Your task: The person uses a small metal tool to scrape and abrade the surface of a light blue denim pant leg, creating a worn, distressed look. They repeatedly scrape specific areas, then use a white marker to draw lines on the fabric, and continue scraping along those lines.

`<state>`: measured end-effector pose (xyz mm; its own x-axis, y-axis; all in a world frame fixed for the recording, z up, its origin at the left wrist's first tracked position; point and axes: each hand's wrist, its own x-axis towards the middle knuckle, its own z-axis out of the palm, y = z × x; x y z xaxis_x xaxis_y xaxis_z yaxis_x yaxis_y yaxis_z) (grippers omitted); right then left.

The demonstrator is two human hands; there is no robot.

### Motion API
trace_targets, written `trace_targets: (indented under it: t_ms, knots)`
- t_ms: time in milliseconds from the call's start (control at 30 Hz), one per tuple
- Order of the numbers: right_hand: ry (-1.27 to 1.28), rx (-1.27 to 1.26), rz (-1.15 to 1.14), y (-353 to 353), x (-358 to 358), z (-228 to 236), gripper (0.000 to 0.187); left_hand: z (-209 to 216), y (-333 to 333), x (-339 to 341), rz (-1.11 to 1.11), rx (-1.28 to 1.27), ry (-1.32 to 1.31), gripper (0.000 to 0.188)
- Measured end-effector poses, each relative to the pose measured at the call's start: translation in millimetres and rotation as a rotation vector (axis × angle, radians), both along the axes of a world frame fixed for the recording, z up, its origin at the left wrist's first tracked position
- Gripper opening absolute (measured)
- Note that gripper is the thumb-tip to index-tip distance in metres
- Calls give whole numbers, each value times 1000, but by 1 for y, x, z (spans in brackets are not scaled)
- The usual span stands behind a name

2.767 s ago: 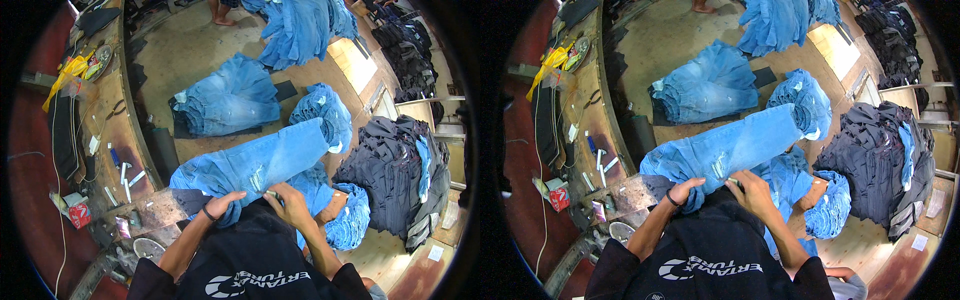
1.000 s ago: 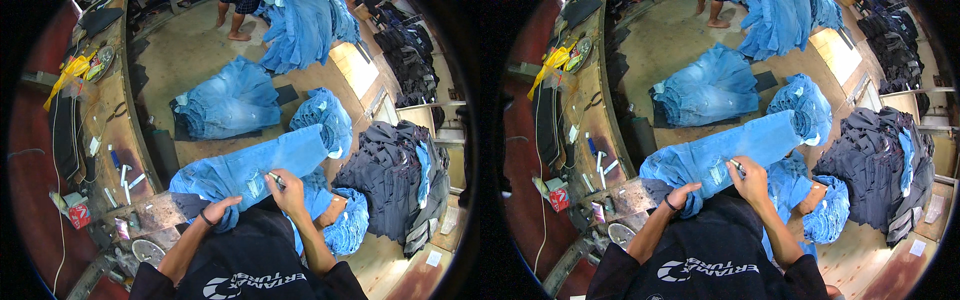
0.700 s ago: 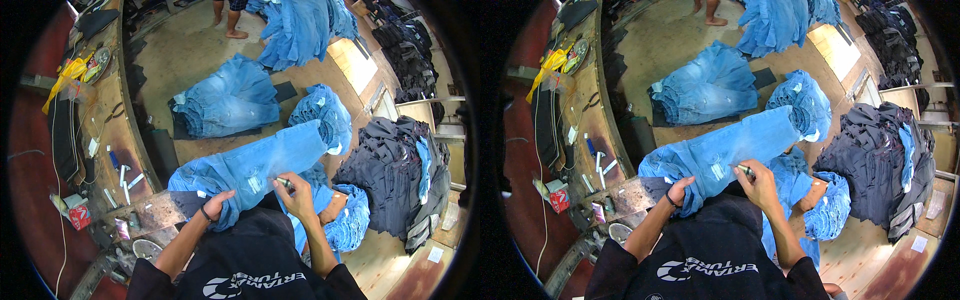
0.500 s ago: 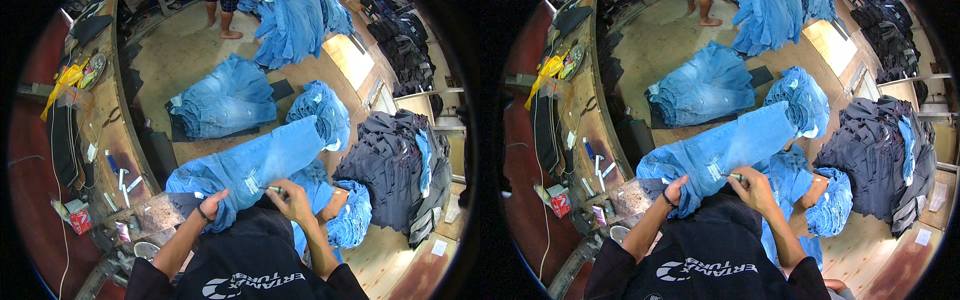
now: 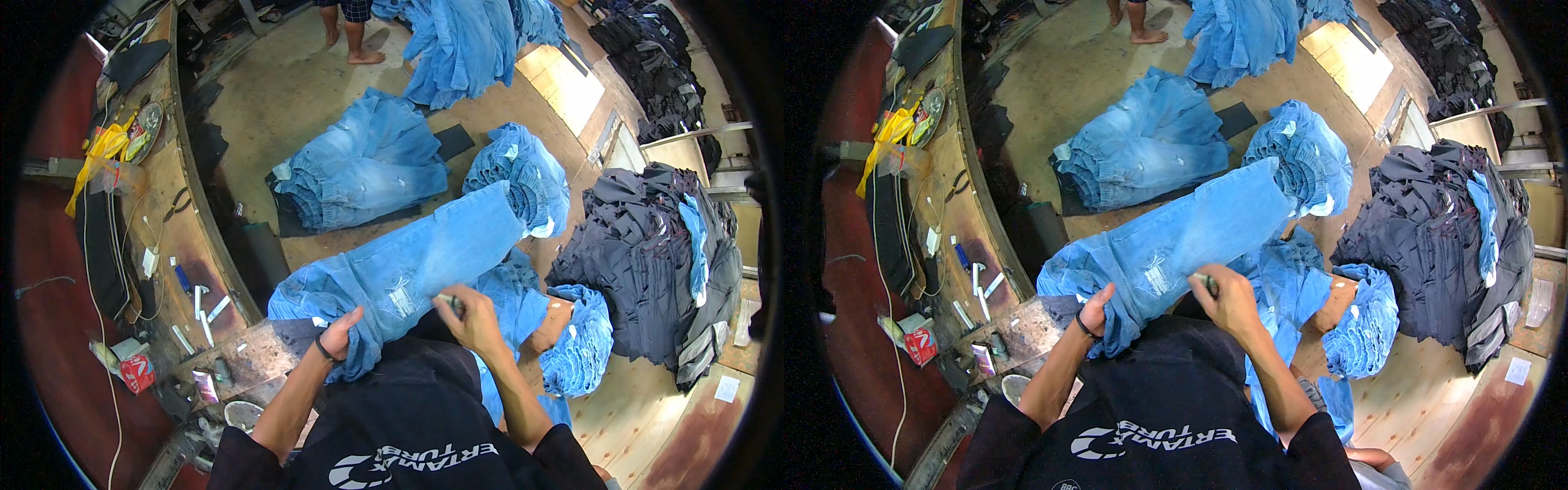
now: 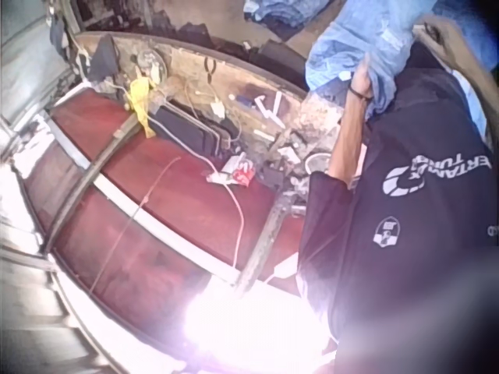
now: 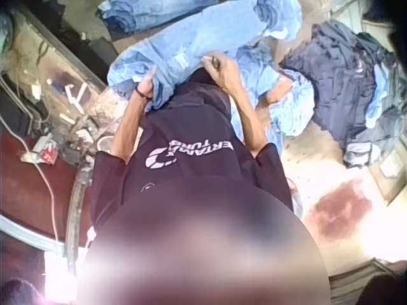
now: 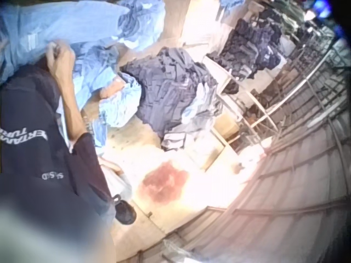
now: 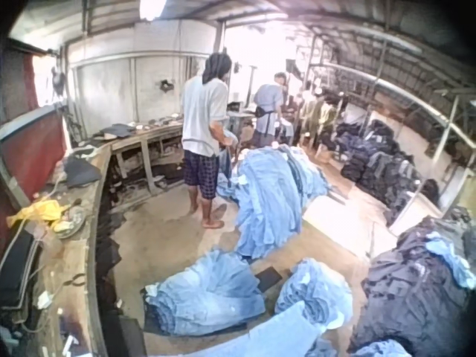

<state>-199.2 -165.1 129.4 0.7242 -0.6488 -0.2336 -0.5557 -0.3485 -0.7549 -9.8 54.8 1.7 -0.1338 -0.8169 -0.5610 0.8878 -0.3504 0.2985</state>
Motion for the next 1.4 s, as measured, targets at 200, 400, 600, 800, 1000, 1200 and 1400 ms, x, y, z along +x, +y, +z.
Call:
trace_targets:
  t_ms: [200,400,600,800,1000,1200,1400]
  knots:
    - [17,0,-2,-2,-1,-2,17,-1,0,-1,8,10,-13,78]
    - [-8,-428,-42,40,5,7,27,-2,4,-2,12,33,-22,75]
    - [-66,-396,35,74,5,11,37,-3,6,0,90,-161,182,54]
    - [-178,-372,21,81,6,8,44,2,4,-4,60,-35,16,72]
    - [-92,-384,9,86,6,9,42,-1,3,-3,46,-49,15,73]
    - [-218,-323,43,80,13,11,42,-7,6,-3,23,-52,29,73]
    - [-270,-288,165,71,23,13,39,-5,6,-3,7,-42,74,71]
